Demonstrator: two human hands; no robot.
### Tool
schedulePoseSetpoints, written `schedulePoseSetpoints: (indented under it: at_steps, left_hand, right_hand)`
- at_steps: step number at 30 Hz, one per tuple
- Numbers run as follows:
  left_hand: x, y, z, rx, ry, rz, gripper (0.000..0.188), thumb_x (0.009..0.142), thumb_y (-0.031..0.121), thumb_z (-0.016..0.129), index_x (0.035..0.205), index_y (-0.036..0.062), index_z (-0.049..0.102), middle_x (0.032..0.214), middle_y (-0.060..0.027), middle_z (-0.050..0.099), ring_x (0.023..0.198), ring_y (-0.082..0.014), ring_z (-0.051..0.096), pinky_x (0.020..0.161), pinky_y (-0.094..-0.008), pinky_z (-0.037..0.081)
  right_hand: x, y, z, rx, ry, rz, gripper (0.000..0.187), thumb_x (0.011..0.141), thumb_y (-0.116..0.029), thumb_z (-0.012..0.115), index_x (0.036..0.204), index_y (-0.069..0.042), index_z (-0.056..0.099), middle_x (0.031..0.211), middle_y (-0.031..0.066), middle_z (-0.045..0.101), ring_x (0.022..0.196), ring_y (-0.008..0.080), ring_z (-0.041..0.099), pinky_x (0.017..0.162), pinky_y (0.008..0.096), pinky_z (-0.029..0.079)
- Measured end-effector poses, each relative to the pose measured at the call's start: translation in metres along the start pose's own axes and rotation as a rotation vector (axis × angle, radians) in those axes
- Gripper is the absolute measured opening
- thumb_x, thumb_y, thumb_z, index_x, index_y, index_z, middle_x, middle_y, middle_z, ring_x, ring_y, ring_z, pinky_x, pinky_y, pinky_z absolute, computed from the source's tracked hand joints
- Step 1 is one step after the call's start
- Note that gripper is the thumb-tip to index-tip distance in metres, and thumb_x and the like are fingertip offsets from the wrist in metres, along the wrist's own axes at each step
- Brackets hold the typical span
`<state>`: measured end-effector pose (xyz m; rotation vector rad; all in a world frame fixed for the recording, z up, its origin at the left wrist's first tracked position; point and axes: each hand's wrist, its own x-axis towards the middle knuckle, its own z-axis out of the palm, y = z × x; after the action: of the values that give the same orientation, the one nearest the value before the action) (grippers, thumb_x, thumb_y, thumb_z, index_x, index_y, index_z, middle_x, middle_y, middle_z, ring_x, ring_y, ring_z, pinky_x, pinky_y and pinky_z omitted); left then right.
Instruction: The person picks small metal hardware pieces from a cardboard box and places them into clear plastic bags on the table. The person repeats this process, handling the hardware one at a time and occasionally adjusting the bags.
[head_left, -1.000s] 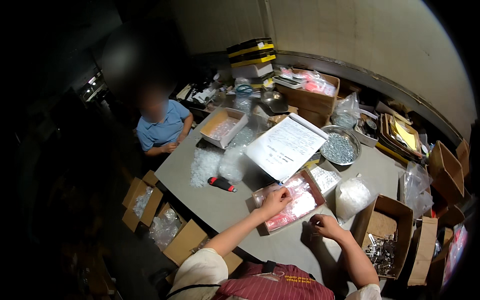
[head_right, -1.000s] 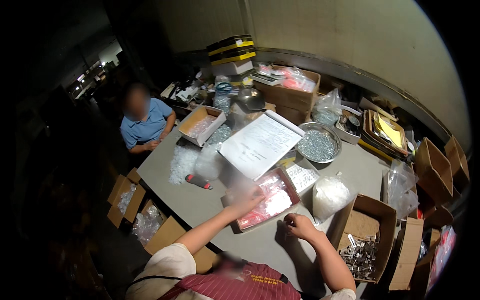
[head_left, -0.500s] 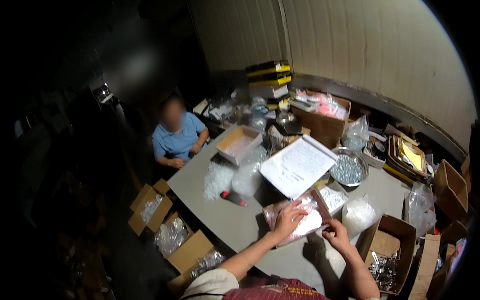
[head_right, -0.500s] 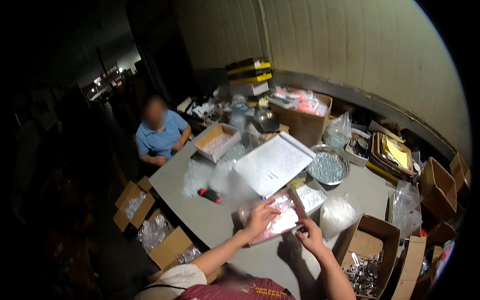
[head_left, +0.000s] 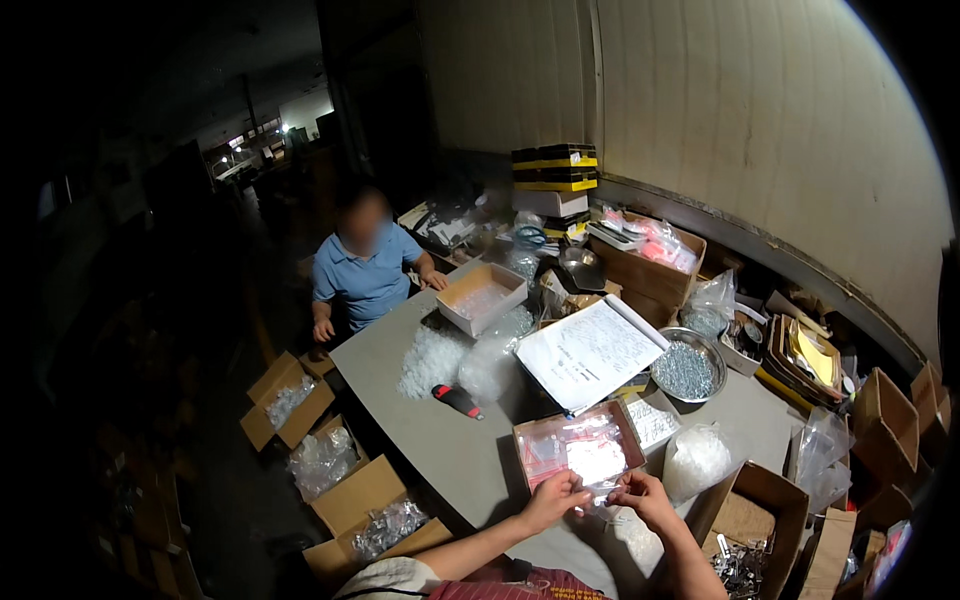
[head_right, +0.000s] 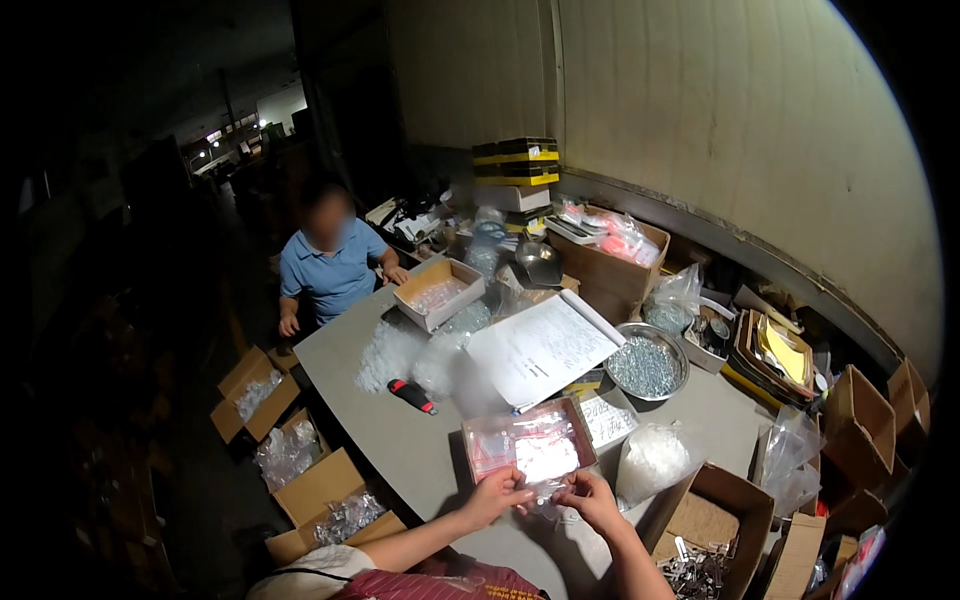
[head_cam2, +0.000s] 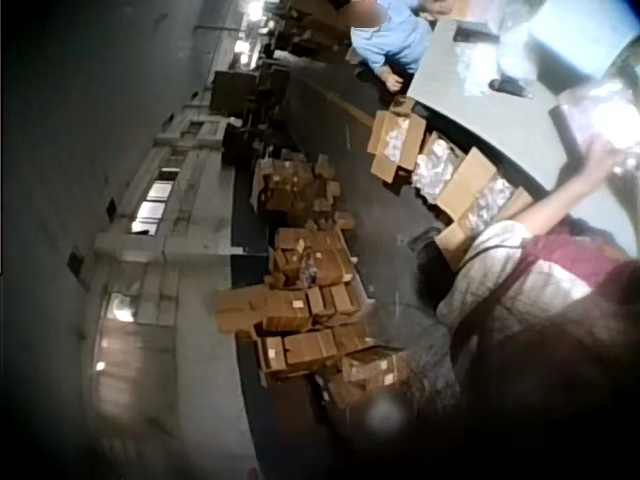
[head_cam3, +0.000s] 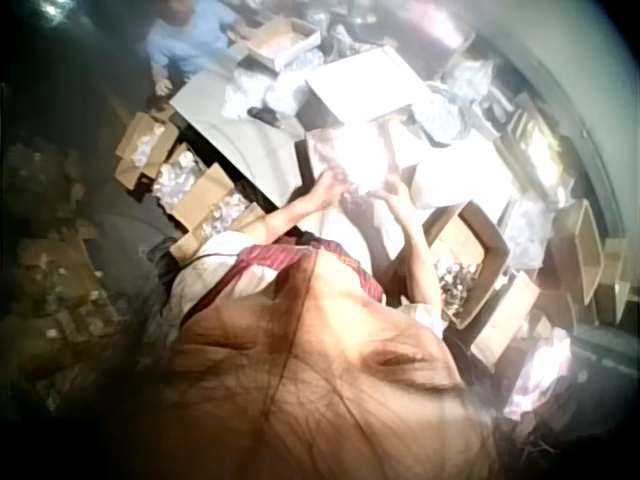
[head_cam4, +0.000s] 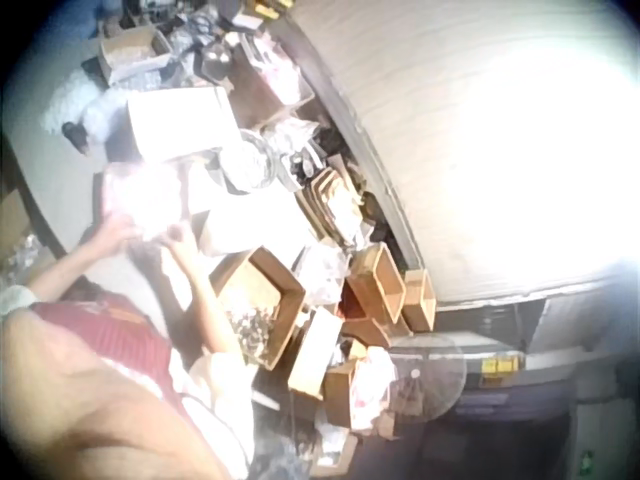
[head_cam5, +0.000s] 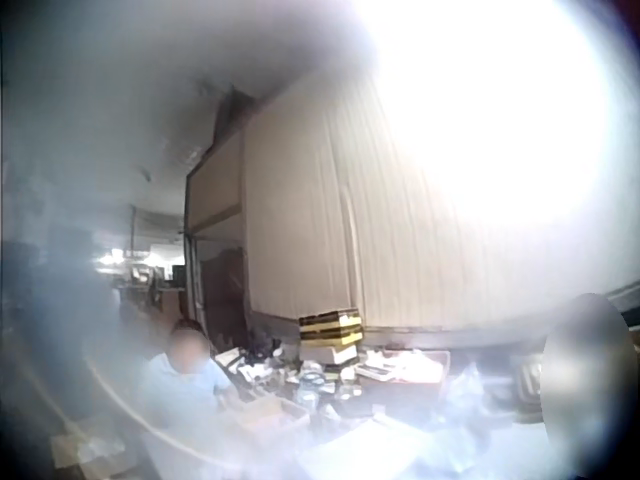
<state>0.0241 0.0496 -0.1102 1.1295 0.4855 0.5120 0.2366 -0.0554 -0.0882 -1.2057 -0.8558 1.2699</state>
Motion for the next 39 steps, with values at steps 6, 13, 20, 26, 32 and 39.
schedulePoseSetpoints:
  at_steps: [6,13,20,26,32,39]
  left_hand:
    - [-0.027,-0.031,-0.018,0.091,-0.119,0.042,0.028,0.091,0.005,0.072,0.113,0.0012,0.055,0.095,-0.0065,0.066,0.082,-0.0123,0.065,0.071,-0.0274,0.054]
    - [-0.038,-0.040,-0.010,0.163,-0.077,-0.105,0.032,0.090,0.007,0.074,0.116,0.0013,0.056,0.088,-0.0033,0.067,0.078,-0.0084,0.064,0.068,-0.0231,0.051]
    - [-0.044,-0.053,-0.015,0.303,0.069,0.030,0.029,0.089,0.010,0.074,0.113,-0.0002,0.061,0.086,-0.0027,0.070,0.078,-0.0083,0.066,0.071,-0.0260,0.054]
    - [-0.035,-0.045,-0.002,0.520,0.012,0.020,0.023,0.091,0.013,0.072,0.109,0.0011,0.064,0.084,-0.0029,0.070,0.076,-0.0095,0.065,0.071,-0.0268,0.053]
    - [-0.033,-0.046,0.003,0.485,0.080,0.060,0.018,0.095,0.012,0.066,0.108,-0.0005,0.067,0.083,-0.0038,0.072,0.074,-0.0094,0.066,0.070,-0.0260,0.053]
    - [-0.037,-0.040,0.001,0.462,0.116,0.103,0.017,0.097,0.015,0.065,0.104,-0.0008,0.068,0.082,-0.0047,0.071,0.076,-0.0103,0.066,0.068,-0.0278,0.052]
  right_hand:
    - [-0.002,0.008,0.007,-0.297,-0.133,0.004,0.008,0.087,0.000,0.070,0.095,-0.002,0.069,0.085,0.0004,0.070,0.071,0.0052,0.061,0.062,0.0221,0.048]
    - [-0.009,0.009,0.028,-0.413,-0.314,0.115,0.030,0.088,0.006,0.068,0.118,-0.001,0.063,0.093,0.0016,0.065,0.086,0.0084,0.062,0.082,0.0257,0.052]
    - [0.001,0.028,0.012,-0.248,-0.247,0.098,0.019,0.086,0.010,0.065,0.103,0.001,0.064,0.092,0.0027,0.066,0.087,0.0119,0.065,0.082,0.0295,0.055]
    - [-0.006,0.039,0.017,-0.560,-0.333,-0.010,0.017,0.088,0.002,0.069,0.105,0.000,0.070,0.094,0.0021,0.071,0.087,0.0102,0.066,0.080,0.0256,0.054]
    - [0.000,0.033,0.003,-0.424,-0.165,0.091,0.027,0.086,0.003,0.071,0.112,-0.001,0.065,0.093,0.0039,0.071,0.086,0.0114,0.068,0.078,0.0276,0.055]
    - [0.002,0.032,0.009,-0.346,-0.269,0.181,0.029,0.088,0.007,0.067,0.116,0.003,0.060,0.094,0.0085,0.070,0.089,0.0169,0.069,0.081,0.0318,0.057]
